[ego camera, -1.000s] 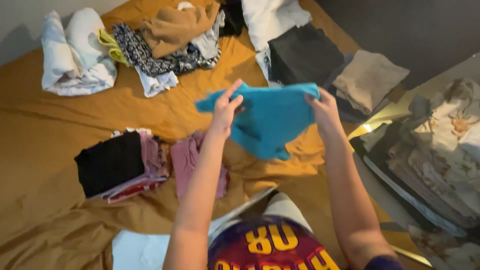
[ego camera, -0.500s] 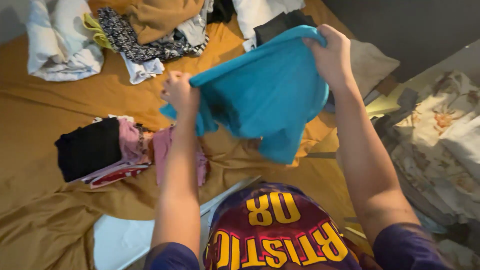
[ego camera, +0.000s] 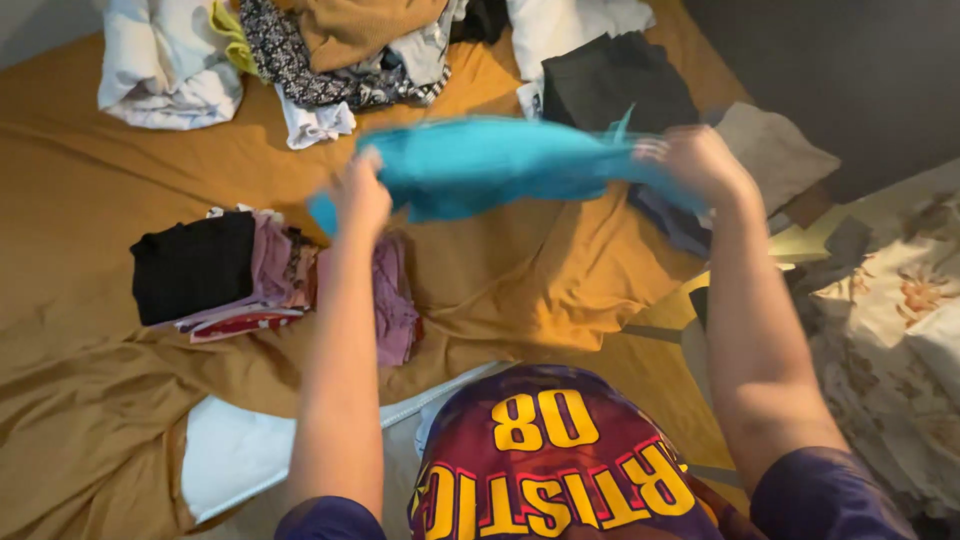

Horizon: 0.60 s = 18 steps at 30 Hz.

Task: The person folds several pieces of clothing on a bed, including a black top, a pink top, a teal top, and a white top. They smooth out each item, fold the sides in, and then fold the garment into a compact rectangle before stacking it.

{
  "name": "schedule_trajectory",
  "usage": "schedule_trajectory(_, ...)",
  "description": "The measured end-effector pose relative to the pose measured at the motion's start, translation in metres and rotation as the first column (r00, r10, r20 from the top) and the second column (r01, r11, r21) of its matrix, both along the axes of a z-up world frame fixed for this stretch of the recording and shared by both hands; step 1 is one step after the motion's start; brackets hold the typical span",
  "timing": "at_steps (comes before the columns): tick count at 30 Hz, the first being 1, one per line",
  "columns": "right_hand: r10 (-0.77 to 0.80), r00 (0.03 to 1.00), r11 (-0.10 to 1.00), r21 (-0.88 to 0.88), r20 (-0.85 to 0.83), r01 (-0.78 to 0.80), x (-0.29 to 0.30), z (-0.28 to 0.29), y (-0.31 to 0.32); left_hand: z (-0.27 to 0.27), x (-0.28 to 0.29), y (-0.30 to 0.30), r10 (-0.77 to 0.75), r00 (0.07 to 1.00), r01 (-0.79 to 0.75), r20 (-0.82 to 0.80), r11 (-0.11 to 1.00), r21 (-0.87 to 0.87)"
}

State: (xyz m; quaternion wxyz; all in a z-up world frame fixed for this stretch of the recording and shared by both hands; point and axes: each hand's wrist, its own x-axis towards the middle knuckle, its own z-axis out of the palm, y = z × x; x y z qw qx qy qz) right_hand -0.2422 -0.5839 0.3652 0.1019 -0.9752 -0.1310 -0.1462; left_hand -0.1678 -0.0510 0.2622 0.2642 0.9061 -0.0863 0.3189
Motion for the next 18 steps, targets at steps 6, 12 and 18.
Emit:
schedule_trajectory(6, -0.131, 0.676, 0.934, 0.138, -0.725, 0.329, -0.042, -0.201, 0.006, -0.146, -0.113, 0.004, 0.14, 0.611, 0.123, -0.779, 0.955, 0.268)
schedule_trajectory(12, 0.137, 0.88, 0.953, 0.303, -0.454, 0.008, -0.084, -0.233, 0.109, -0.102, -0.169, -0.09, -0.115, 0.536, 0.313, -0.836, 0.947, 0.07)
schedule_trajectory(18, 0.274, 0.596, 0.81, 0.515, -0.755, 0.28, -0.11, -0.13, 0.211, -0.032, -0.18, -0.143, -0.371, 0.694, 0.441, -0.616, 0.897, -0.044)
